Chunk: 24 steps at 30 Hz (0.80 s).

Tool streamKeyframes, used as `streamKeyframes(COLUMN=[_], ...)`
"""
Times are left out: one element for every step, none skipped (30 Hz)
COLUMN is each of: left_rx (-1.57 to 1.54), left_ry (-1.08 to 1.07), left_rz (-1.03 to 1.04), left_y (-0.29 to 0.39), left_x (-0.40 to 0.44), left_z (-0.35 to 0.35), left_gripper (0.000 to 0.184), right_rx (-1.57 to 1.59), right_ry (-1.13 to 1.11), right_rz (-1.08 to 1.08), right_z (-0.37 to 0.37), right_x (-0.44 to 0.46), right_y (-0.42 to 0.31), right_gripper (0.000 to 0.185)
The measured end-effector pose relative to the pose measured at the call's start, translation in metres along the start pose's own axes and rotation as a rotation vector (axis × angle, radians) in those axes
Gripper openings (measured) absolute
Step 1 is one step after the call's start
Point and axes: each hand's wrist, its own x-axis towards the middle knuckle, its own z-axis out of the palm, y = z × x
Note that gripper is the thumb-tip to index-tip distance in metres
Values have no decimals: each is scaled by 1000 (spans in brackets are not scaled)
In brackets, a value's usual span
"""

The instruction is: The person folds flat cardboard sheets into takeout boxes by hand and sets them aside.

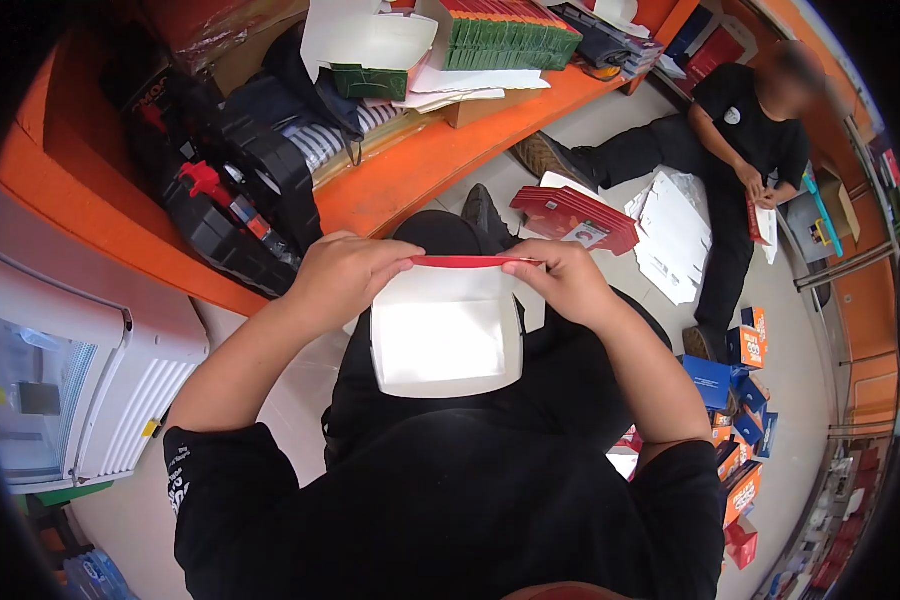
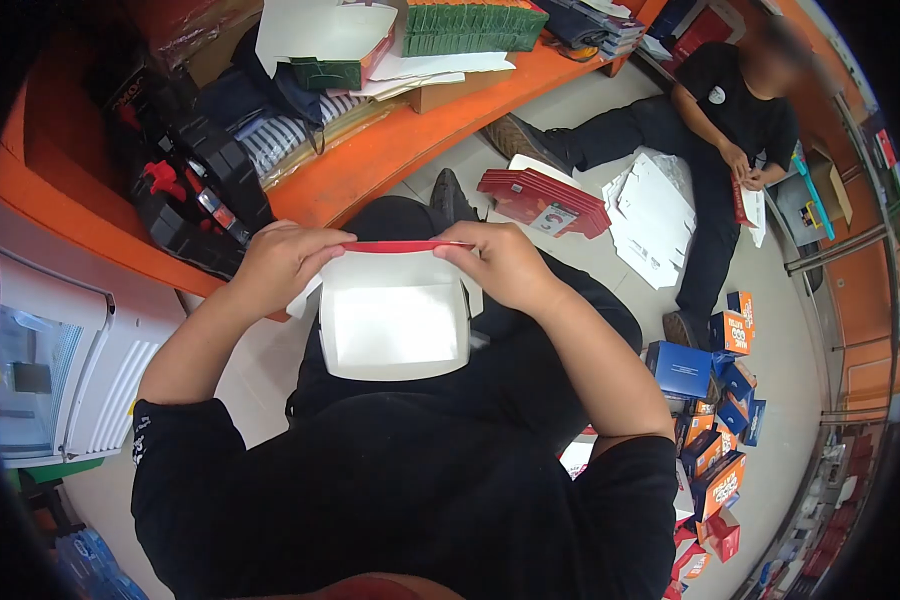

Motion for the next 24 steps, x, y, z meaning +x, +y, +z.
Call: streamKeyframes(left_rx=[58, 116, 144, 173, 203, 228, 253, 279, 300, 281, 265, 251, 169, -8, -189, -372, -365, -240, -115, 8, 44, 45, 48, 52], left_ry=[29, 55, 88, 119, 149, 172, 196, 221, 193, 195, 198, 204, 209, 194, 175, 152, 102, 56, 10, -32, -98, -48, 4, 59], left_rz=[39, 78, 132, 187, 243, 268, 290, 307, 294, 239, 182, 126, 57, -98, -254, -410, -440, -347, -252, -155, -223, -230, -236, -240], left_y=[5, 9, 12, 15, 16, 14, 11, 8, 6, 1, -5, -9, -6, -4, -3, -3, -6, -12, -18, -23, -22, -21, -20, -19], left_x=[0, 0, 1, 2, 3, 5, 8, 9, 9, 7, 4, 1, -3, -10, -18, -24, -29, -36, -45, -52, -61, -70, -80, -89], left_z=[0, 0, 0, 1, 1, -2, -6, -11, -15, -14, -11, -10, -9, -7, -3, 0, -3, -4, -3, -1, 5, 15, 28, 44], left_gripper=[17, 16, 15, 14, 13, 14, 14, 15, 19, 22, 25, 29, 36, 38, 39, 41, 46, 47, 49, 50, 51, 51, 51, 51], right_rx=[-152, -303, -318, -370, -421, -473, -487, -523, -556, -588, -524, -388, -254, -121, -10, -31, -50, -67, -29, -133, -240, -350, -319, -267], right_ry=[29, 59, 80, 85, 90, 95, 140, 201, 258, 313, 299, 259, 220, 177, 138, 109, 81, 53, 25, 51, 77, 104, 153, 172], right_rz=[-133, -263, -286, -294, -302, -312, -368, -380, -392, -404, -323, -194, -67, 62, 83, 0, -79, -158, -165, -210, -258, -310, -280, -249], right_z=[-1, -1, 4, 7, 8, 8, 6, 5, 3, 3, 2, 3, 3, 3, 4, 1, -2, -4, -3, -1, 4, 10, 23, 40], right_x=[2, 4, 4, 5, 8, 10, 14, 17, 21, 24, 26, 23, 20, 17, 14, 11, 7, 4, 0, -5, -11, -18, -27, -37], right_y=[-6, -12, -19, -21, -22, -22, -20, -21, -23, -23, -15, -9, -3, 6, 15, 22, 27, 29, 31, 34, 38, 42, 49, 59], right_gripper=[16, 15, 15, 15, 14, 13, 19, 22, 25, 28, 36, 36, 37, 37, 33, 32, 30, 29, 34, 37, 39, 42, 47, 51])
